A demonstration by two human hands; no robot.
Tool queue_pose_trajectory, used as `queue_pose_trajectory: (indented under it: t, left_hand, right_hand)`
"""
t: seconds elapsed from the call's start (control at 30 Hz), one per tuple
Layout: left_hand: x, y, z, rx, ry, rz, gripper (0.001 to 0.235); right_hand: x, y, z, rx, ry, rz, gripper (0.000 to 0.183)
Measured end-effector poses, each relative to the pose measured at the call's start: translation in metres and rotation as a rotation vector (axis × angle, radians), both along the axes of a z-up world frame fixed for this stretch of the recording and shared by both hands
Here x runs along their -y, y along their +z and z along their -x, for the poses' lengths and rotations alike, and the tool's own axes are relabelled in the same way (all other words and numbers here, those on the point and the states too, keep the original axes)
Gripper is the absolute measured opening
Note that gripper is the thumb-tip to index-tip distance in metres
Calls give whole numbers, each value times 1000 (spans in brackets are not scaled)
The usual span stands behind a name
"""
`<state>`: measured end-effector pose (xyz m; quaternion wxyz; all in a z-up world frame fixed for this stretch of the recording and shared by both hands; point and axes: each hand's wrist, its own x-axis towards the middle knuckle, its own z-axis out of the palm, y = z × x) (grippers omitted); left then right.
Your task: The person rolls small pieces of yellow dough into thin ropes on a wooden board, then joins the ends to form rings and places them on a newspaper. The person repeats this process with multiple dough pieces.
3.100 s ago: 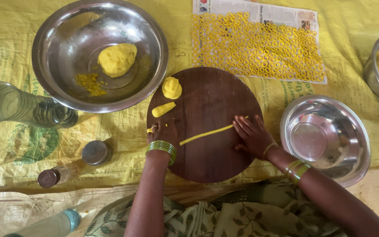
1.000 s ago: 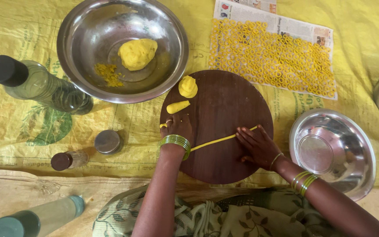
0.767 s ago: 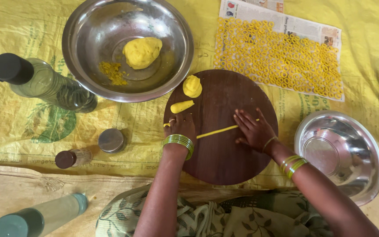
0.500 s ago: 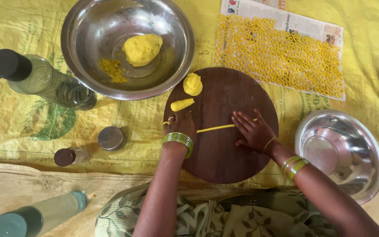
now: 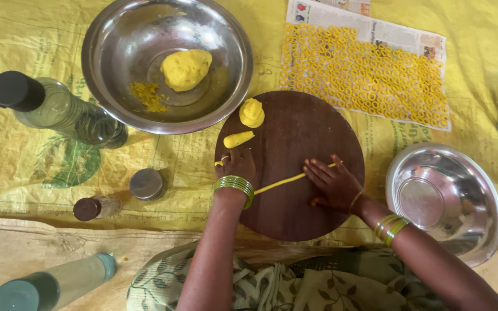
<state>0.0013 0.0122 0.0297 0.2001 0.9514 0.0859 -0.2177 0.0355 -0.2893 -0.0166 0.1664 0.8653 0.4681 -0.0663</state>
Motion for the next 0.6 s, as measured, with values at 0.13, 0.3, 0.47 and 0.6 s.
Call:
queue_pose_trajectory:
  t: [0.13, 0.3, 0.47, 0.6]
  left_hand:
    - [-1, 3, -3, 22, 11, -1, 51]
    - [-2, 5, -3, 42, 6, -15, 48]
    - [-1, 7, -2, 37, 7, -17, 47]
    - [1, 7, -1, 34, 8, -10, 42]
  right_hand:
    - [-14, -13, -30, 211, 49, -218, 91]
    - [-19, -17, -44, 174, 36, -221, 92]
    - [-2, -4, -10, -52, 59, 3, 95]
    - [16, 11, 20, -157, 89, 91, 100]
